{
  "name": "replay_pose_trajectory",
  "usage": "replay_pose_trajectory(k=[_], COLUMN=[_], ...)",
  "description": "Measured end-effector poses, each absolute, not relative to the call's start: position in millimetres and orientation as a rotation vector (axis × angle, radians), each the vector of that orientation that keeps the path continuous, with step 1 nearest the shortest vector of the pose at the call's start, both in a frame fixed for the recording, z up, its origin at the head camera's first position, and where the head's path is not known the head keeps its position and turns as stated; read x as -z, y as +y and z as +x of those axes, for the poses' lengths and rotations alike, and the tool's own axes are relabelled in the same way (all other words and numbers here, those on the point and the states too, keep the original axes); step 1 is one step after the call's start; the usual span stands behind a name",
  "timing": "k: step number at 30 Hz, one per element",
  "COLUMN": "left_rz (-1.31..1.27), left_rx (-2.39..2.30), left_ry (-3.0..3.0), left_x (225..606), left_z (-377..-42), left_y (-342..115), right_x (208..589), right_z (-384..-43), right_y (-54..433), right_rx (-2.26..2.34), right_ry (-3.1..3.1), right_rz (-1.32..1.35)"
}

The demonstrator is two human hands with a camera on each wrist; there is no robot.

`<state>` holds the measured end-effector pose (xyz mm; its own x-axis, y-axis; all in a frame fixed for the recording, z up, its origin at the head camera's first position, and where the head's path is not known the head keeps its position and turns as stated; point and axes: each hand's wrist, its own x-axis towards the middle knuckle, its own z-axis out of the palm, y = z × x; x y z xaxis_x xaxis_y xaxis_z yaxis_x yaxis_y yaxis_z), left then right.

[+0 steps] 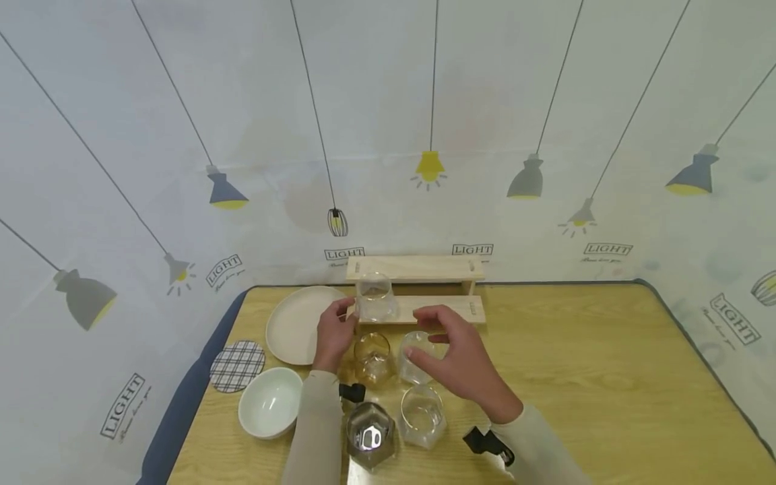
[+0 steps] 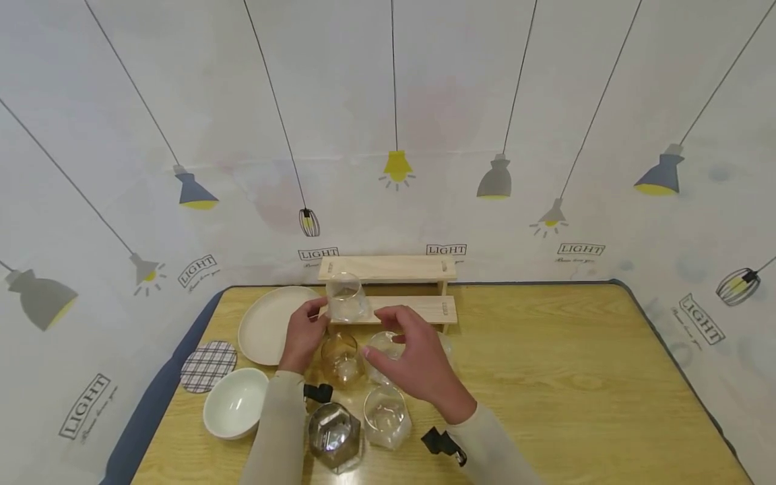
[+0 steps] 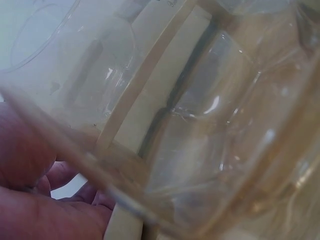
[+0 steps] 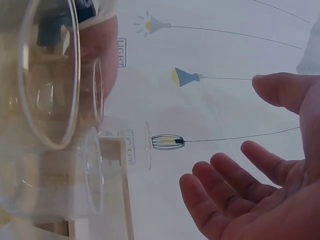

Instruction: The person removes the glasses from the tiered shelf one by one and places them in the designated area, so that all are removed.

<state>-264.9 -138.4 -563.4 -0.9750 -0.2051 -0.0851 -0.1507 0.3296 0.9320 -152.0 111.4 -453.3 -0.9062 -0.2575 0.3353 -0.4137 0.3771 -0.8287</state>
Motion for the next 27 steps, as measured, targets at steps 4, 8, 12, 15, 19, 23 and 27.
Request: replay_pose_trajectory(k=[4, 8, 12, 15, 19, 23, 27], left_rz=[0.328, 0.325, 0.332, 0.328, 0.336, 0.347, 0.329], left_rx=[1.753, 1.756, 1.762, 1.756, 1.767, 1.799, 1.802], left_ry=[-2.531, -2.522, -2.514, -2.512, -2.509, -2.501, -2.499], left_x=[564, 564, 562, 560, 560, 562, 562], left_z=[-266, -266, -266, -265, -265, -266, -266], left_y=[-139, -138, -138, -137, -137, -139, -140], right_x=[449, 443, 439, 438, 442, 451, 460], right_z=[-163, -174, -188, -200, -218, -237, -252], right_y=[105, 98, 88, 80, 69, 59, 51], right_rx=[-1.545, -1.589, -1.614, -1.606, -1.610, -1.627, -1.630], right_ry=[-2.481, -2.499, -2.530, -2.543, -2.549, -2.571, -2.629], right_rz=[0.602, 0.557, 0.526, 0.516, 0.485, 0.421, 0.358])
